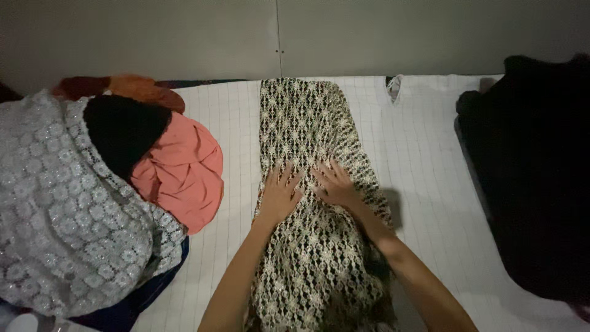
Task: The person folds a lace garment by hand, smoothing it on a white surface, folding the sides and sleeves inward, and then folding it into a smaller rectangle.
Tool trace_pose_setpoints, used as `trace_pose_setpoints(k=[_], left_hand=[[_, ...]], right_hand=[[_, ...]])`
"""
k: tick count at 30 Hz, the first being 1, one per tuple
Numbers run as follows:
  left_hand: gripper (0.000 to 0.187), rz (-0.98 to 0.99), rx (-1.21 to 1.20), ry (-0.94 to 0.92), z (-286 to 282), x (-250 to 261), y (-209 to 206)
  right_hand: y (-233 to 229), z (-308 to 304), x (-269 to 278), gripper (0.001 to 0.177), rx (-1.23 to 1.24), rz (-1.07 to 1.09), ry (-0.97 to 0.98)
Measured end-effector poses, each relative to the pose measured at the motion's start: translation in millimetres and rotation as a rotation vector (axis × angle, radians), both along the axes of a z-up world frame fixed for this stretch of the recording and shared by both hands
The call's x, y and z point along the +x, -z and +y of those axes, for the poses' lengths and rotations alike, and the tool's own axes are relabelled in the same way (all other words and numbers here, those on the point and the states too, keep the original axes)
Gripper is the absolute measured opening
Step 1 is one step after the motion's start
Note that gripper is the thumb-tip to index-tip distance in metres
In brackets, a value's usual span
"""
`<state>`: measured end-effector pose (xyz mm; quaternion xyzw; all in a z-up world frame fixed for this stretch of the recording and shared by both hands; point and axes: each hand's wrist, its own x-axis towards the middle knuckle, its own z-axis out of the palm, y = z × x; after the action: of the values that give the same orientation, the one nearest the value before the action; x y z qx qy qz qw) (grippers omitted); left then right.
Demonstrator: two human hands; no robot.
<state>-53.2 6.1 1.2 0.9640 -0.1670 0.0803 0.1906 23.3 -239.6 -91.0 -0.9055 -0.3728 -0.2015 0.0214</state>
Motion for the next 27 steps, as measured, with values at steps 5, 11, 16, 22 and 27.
trace_pose_setpoints(k=[5,11,16,22,27], left_hand=[[0.054,0.141,-0.047,0.034,16,-30,-2],[0.049,0.06,-0.138,0.16,44,-83,-13],[0.044,0.151,-0.129,0.212,71,-135,-45],[0.08,0.225,-0.295,-0.206,71,-200,-57],[0.083,0.672,-0.579,-0.513,60,-224,-45]], right_hand=[[2,-13,-5,0.078,-0.063,0.293,-0.074],[-24,-63,-72,0.056,0.248,0.634,-0.163],[-53,-110,-156,0.047,0.423,0.745,-0.005],[-111,-115,-220,0.06,0.472,0.906,0.182],[-173,-91,-240,0.073,0.43,1.021,0.209]])
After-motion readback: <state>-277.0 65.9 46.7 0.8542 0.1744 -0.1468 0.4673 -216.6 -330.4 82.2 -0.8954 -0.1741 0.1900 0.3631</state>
